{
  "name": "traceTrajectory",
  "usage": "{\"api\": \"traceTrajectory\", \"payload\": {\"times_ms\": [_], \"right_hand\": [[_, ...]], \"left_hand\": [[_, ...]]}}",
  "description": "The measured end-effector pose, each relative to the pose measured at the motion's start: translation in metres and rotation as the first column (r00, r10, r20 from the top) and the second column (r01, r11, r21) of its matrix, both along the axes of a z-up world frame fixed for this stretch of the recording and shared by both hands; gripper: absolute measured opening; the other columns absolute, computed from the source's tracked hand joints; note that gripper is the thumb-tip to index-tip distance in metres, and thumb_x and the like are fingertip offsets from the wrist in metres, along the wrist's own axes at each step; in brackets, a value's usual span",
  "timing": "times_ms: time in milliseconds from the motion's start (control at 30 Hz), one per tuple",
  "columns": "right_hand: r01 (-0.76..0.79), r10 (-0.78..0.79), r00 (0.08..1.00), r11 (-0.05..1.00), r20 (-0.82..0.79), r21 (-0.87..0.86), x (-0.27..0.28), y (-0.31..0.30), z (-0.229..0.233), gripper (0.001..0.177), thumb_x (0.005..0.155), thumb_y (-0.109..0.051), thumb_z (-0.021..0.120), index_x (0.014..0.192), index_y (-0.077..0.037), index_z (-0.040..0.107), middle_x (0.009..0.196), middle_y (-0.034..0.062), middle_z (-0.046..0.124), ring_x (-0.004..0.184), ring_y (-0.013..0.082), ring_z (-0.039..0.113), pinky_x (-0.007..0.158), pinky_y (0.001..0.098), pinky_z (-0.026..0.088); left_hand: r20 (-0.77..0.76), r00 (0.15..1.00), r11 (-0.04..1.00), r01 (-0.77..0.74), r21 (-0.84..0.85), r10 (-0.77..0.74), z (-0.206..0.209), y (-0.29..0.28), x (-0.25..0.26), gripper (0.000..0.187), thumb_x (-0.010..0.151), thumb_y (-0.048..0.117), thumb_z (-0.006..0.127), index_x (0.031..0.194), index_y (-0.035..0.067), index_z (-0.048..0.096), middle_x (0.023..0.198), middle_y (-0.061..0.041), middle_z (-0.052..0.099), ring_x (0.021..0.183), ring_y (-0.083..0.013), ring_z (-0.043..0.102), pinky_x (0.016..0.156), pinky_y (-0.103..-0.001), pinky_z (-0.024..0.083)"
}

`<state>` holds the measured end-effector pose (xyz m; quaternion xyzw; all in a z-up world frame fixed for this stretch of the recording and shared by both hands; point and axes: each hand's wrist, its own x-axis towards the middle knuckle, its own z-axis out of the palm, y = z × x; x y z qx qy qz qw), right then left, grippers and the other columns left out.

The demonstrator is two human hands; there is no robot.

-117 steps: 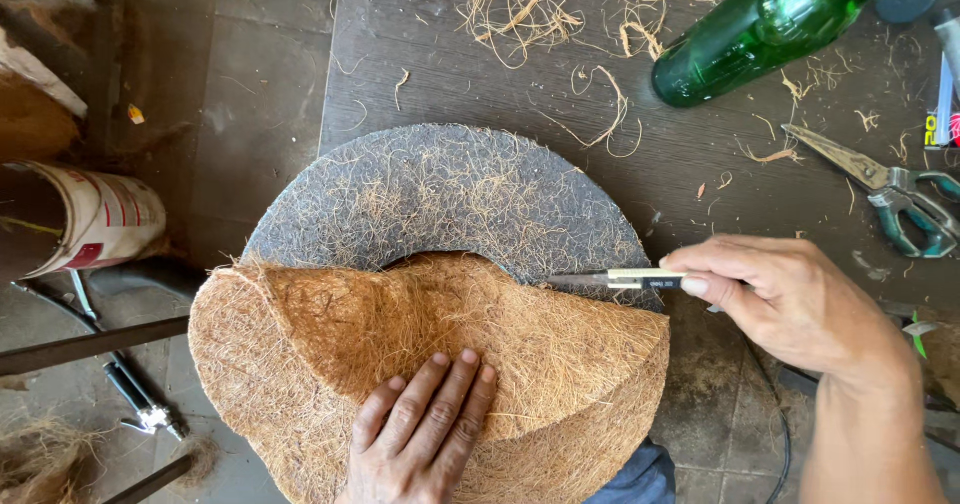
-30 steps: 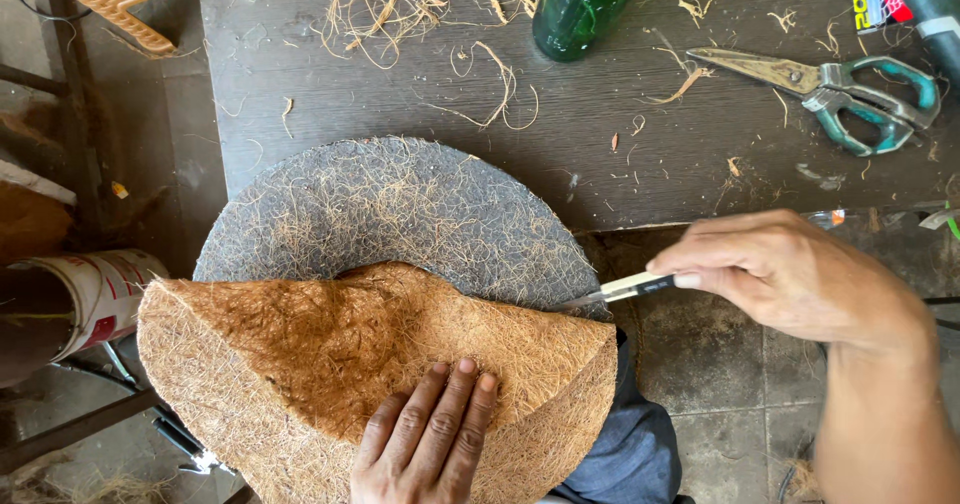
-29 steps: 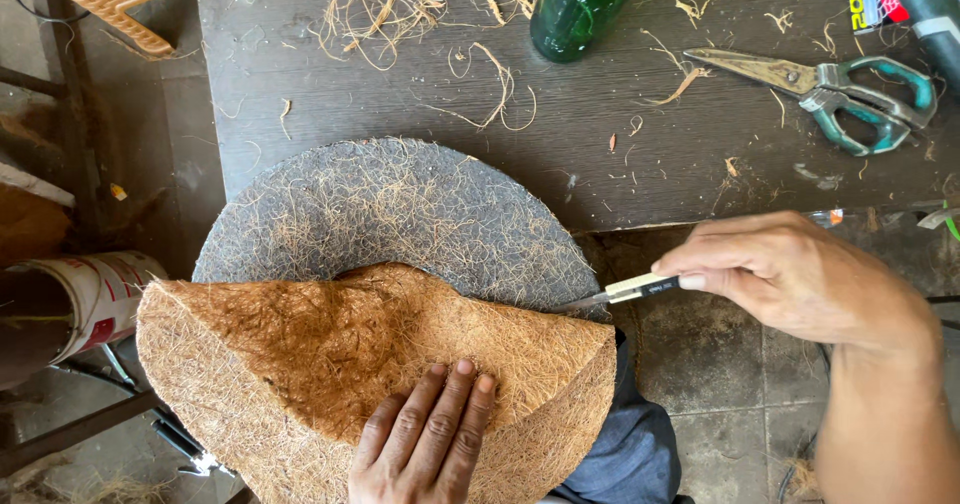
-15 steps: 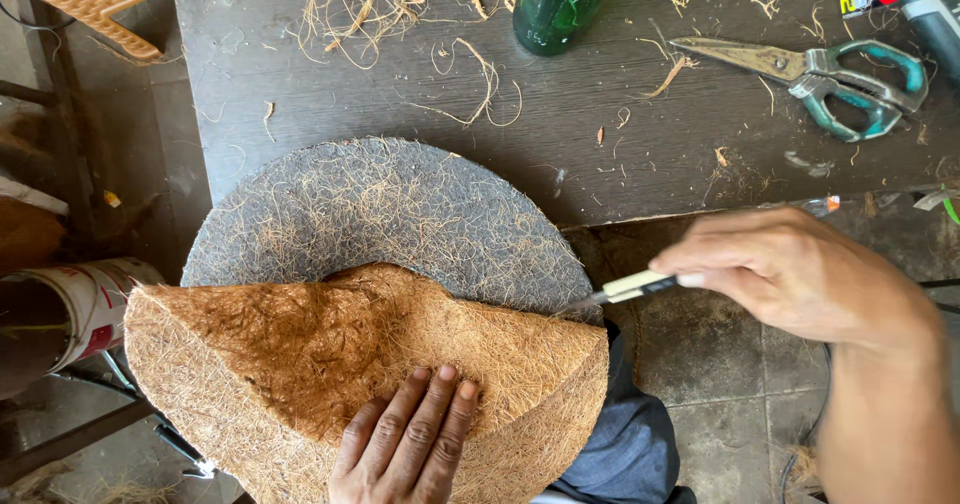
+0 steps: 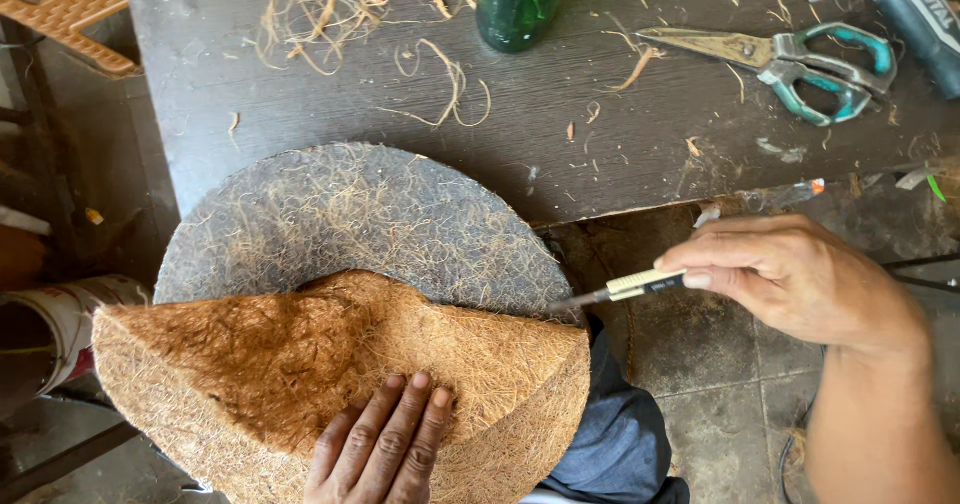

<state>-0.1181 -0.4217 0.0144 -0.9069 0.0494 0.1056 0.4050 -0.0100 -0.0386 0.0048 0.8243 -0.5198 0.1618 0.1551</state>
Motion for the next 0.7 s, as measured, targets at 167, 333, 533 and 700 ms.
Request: {"api": "traceTrajectory", "payload": {"times_ms": [167,333,533,700], "right_hand": [[-0.065,0.066,0.990,0.998,0.122,-0.011,-0.015,0.012,0.001,0.029,0.084,-0.010,0.066,0.112,-0.015,0.072,0.088,-0.0029,0.075,0.063,0.0087,0.069,0.060,0.0253,0.060],[-0.093,0.122,0.942,0.990,0.313,-0.106,-0.046,0.048,0.021,0.026,0.084,-0.002,0.063,0.110,-0.006,0.068,0.089,0.0061,0.072,0.072,0.0130,0.071,0.069,0.0245,0.066],[-0.066,0.207,0.935,0.899,0.287,-0.434,-0.075,0.084,0.036,0.033,0.091,-0.007,0.050,0.120,-0.010,0.065,0.109,0.0073,0.068,0.080,0.0227,0.062,0.070,0.0372,0.049],[-0.025,0.180,0.927,0.906,0.329,-0.423,-0.078,0.084,0.033,0.031,0.092,-0.009,0.050,0.118,-0.010,0.067,0.110,0.0089,0.069,0.078,0.0226,0.063,0.071,0.0375,0.049]], "left_hand": [[-0.002,1.000,1.000,0.000,0.023,0.000,-0.003,0.000,0.000,0.022,0.100,0.021,0.054,0.117,0.019,0.067,0.118,-0.001,0.073,0.106,-0.0176,0.071,0.082,-0.032,0.050],[0.006,0.999,0.999,-0.037,0.032,0.037,0.014,-0.026,-0.002,0.026,0.099,0.017,0.048,0.114,0.017,0.069,0.119,-0.003,0.072,0.108,-0.0201,0.071,0.083,-0.034,0.050],[0.111,0.991,0.995,-0.082,0.065,0.075,0.060,-0.082,0.001,0.038,0.104,0.022,0.033,0.123,0.018,0.065,0.121,-0.004,0.074,0.110,-0.0226,0.071,0.094,-0.037,0.045],[0.014,0.999,0.972,0.044,0.229,-0.048,0.057,-0.098,0.004,0.041,0.101,0.008,0.035,0.138,0.002,0.052,0.111,-0.012,0.068,0.093,-0.0251,0.065,0.077,-0.037,0.050]]}}
